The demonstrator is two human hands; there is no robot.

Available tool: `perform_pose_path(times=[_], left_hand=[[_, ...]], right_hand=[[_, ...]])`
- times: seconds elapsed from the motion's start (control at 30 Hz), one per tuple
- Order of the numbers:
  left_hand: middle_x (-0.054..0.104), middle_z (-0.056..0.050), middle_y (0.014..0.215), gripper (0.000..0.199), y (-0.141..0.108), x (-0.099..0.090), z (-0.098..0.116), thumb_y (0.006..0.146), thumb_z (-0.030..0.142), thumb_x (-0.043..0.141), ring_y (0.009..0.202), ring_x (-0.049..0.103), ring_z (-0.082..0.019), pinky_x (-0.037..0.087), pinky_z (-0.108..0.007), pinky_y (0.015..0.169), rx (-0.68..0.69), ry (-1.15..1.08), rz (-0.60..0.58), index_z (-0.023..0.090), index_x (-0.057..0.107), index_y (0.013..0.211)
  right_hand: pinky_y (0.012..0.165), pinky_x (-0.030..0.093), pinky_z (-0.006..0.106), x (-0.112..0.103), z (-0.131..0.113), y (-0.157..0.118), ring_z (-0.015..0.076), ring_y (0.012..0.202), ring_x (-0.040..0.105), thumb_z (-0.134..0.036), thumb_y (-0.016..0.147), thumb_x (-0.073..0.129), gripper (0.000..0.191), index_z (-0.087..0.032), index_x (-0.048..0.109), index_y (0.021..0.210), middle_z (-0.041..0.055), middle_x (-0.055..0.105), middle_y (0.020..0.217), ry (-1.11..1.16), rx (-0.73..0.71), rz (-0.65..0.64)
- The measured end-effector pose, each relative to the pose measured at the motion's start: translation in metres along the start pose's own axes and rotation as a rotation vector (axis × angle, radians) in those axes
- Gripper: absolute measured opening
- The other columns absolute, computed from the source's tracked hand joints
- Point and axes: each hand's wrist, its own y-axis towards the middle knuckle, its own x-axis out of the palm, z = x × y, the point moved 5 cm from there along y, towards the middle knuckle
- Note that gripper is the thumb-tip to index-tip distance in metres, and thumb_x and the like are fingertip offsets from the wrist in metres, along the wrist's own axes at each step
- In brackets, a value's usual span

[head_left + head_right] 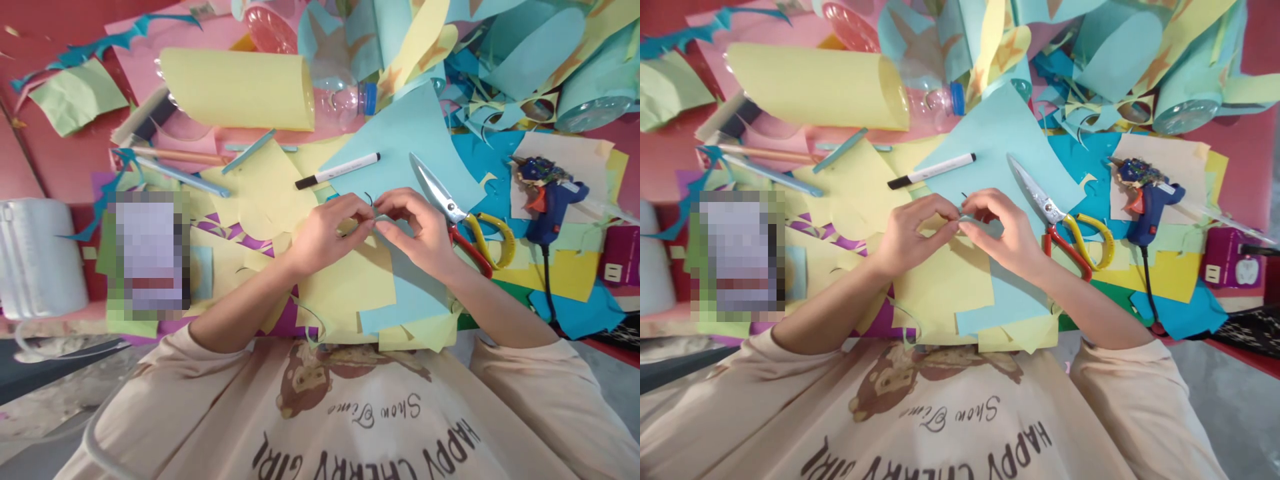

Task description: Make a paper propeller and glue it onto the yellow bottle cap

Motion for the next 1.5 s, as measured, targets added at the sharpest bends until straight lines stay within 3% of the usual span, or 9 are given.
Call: perform_pose_path(times=[0.1, 0.17, 0.23, 0.47, 0.6, 1.0, 1.23, 1.5], left_hand=[[0.066, 0.0, 0.076, 0.01, 0.001, -0.005, 0.001, 0.088, 0.02, 0.055, 0.07, 0.061, -0.01, 0.05, -0.024, 0.068, 0.004, -0.007, 0.069, 0.019, 0.057, 0.079], [0.066, 0.0, 0.076, 0.008, 0.002, -0.007, 0.0, 0.087, 0.02, 0.056, 0.07, 0.062, -0.01, 0.051, -0.024, 0.068, -0.01, -0.018, 0.091, 0.019, 0.057, 0.079], [0.066, 0.0, 0.076, 0.007, 0.002, -0.008, 0.0, 0.087, 0.021, 0.058, 0.07, 0.062, -0.01, 0.052, -0.023, 0.068, -0.011, -0.034, 0.093, 0.018, 0.058, 0.08], [0.067, 0.0, 0.076, 0.006, 0.001, -0.008, 0.0, 0.085, 0.021, 0.063, 0.071, 0.064, -0.01, 0.053, -0.024, 0.07, 0.034, -0.044, 0.09, 0.018, 0.061, 0.08], [0.067, 0.001, 0.075, 0.006, 0.002, -0.008, 0.002, 0.084, 0.016, 0.063, 0.07, 0.064, -0.009, 0.052, -0.023, 0.068, 0.078, -0.047, 0.109, 0.018, 0.061, 0.079], [0.067, 0.001, 0.072, 0.008, 0.001, -0.009, 0.006, 0.083, 0.013, 0.064, 0.07, 0.063, -0.01, 0.053, -0.024, 0.069, 0.146, -0.029, 0.122, 0.019, 0.062, 0.078], [0.068, 0.0, 0.075, 0.006, 0.001, -0.007, -0.002, 0.084, 0.018, 0.063, 0.071, 0.064, -0.01, 0.053, -0.024, 0.069, -0.022, -0.107, 0.083, 0.018, 0.062, 0.078], [0.068, 0.0, 0.074, 0.007, 0.002, -0.008, -0.001, 0.084, 0.02, 0.063, 0.07, 0.064, -0.012, 0.053, -0.027, 0.069, -0.026, -0.07, 0.083, 0.019, 0.063, 0.077]], right_hand=[[0.072, 0.049, 0.029, -0.001, 0.002, 0.001, 0.0134, 0.081, 0.059, -0.024, 0.086, 0.064, 0.01, -0.022, 0.058, 0.094, 0.0026, 0.061, 0.094, -0.003, 0.029, -0.006], [0.069, 0.048, 0.027, -0.002, 0.001, 0.003, 0.013, 0.078, 0.058, -0.021, 0.088, 0.06, 0.004, -0.021, 0.058, 0.085, 0.0008, 0.06, 0.083, -0.033, -0.02, -0.001], [0.066, 0.046, 0.027, -0.003, -0.001, 0.004, 0.0126, 0.076, 0.058, -0.018, 0.088, 0.059, 0.009, -0.021, 0.057, 0.08, 0.0002, 0.06, 0.078, -0.077, -0.085, 0.017], [0.069, 0.049, 0.03, -0.002, -0.009, 0.001, 0.0146, 0.08, 0.061, -0.009, 0.085, 0.058, 0.013, -0.022, 0.055, 0.082, 0.0027, 0.064, 0.083, -0.253, -0.312, 0.045], [0.072, 0.052, 0.031, -0.001, -0.01, -0.002, 0.0151, 0.081, 0.064, -0.008, 0.085, 0.058, 0.015, -0.023, 0.056, 0.086, 0.003, 0.063, 0.088, -0.301, -0.37, 0.054], [0.072, 0.053, 0.031, 0.0, -0.009, -0.003, 0.0155, 0.083, 0.064, -0.009, 0.086, 0.057, 0.014, -0.023, 0.055, 0.087, 0.0033, 0.063, 0.088, -0.299, -0.391, 0.042], [0.073, 0.053, 0.032, 0.0, -0.009, -0.003, 0.0161, 0.083, 0.064, -0.011, 0.086, 0.057, 0.012, -0.023, 0.055, 0.087, 0.0033, 0.063, 0.089, -0.322, -0.368, 0.042], [0.074, 0.053, 0.033, 0.001, -0.007, -0.003, 0.017, 0.084, 0.064, -0.01, 0.086, 0.057, 0.014, -0.024, 0.055, 0.086, 0.0041, 0.063, 0.09, -0.289, -0.35, 0.028]])
